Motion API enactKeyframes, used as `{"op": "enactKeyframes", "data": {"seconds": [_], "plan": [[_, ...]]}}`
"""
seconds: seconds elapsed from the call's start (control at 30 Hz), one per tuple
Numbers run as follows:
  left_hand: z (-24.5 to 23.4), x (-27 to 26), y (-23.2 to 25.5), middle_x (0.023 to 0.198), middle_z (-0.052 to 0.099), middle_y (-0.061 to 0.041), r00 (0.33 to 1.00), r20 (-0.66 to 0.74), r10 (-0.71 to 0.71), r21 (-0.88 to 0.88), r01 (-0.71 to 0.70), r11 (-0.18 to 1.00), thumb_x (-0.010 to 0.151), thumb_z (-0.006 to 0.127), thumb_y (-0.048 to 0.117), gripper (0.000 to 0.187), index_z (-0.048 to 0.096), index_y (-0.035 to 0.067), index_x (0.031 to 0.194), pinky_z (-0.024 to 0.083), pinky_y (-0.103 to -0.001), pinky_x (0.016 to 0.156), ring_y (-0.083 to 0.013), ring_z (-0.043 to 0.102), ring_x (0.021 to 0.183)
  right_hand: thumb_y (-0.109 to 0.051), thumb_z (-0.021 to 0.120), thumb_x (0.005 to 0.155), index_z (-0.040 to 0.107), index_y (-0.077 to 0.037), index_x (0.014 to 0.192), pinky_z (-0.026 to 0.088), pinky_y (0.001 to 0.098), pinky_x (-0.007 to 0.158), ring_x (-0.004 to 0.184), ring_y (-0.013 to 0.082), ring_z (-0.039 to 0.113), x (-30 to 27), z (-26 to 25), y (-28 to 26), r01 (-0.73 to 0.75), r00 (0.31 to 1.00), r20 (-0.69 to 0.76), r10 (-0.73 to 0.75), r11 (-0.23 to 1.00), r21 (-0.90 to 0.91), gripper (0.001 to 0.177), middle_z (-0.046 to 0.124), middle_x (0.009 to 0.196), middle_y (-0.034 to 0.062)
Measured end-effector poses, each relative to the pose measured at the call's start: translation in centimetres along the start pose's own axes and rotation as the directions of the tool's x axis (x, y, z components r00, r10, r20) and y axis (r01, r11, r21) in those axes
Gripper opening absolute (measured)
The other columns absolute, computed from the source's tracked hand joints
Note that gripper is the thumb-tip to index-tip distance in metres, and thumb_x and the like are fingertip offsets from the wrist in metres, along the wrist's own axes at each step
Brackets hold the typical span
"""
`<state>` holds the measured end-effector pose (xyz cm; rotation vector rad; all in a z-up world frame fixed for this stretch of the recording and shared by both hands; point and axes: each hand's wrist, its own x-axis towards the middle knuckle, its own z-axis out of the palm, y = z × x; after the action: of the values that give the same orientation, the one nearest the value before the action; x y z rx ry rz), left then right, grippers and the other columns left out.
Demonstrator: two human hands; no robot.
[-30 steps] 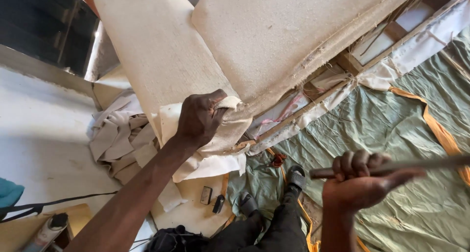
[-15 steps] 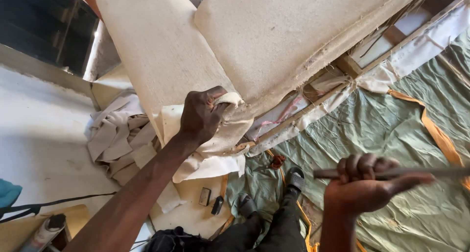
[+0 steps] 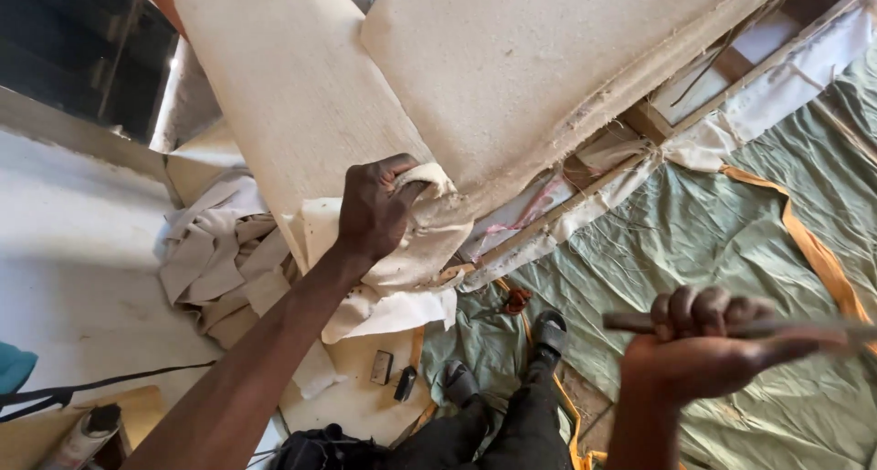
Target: Removing old fabric and staples from a furniture frame using a hammer and scissors
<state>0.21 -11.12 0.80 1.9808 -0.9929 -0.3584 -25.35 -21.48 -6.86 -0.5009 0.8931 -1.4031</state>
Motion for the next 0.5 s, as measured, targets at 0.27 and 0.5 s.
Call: {"op": "enactKeyframes", "data": {"seconds": [0.27,0.5], "plan": [[0.5,-0.3,-1.5,0.065,0.056,0.003,1.000,-0.006,-0.004,0.150,0.005,0.989,0.085,0.066,0.028,0.018,0.070,0.014,0.074,0.041,-0.034,0.066,-0.0048,0.052,0.073,-0.028,0.035,0.103,0.055,-0.022,0.120,0.039,0.0532,0.045,0.049,0.0324,0.056,-10.5,-6.9,12.7,0.576,0.580,0.501,0.642,0.111,-0.810,0.027,0.061,0.062,0.0093],[0.0,-0.5,-0.1,0.061,0.049,0.003,0.995,-0.031,-0.096,-0.026,0.095,0.995,0.087,0.069,0.015,0.022,0.061,0.009,0.068,0.033,-0.032,0.057,-0.0088,0.044,0.063,-0.057,0.024,0.104,0.053,-0.015,0.103,0.045,0.0211,0.030,0.040,0.0062,0.042,-1.6,2.4,-2.5,0.154,0.983,-0.019,-0.184,0.870,-0.468,0.051,0.048,0.069,-0.0078]]}}
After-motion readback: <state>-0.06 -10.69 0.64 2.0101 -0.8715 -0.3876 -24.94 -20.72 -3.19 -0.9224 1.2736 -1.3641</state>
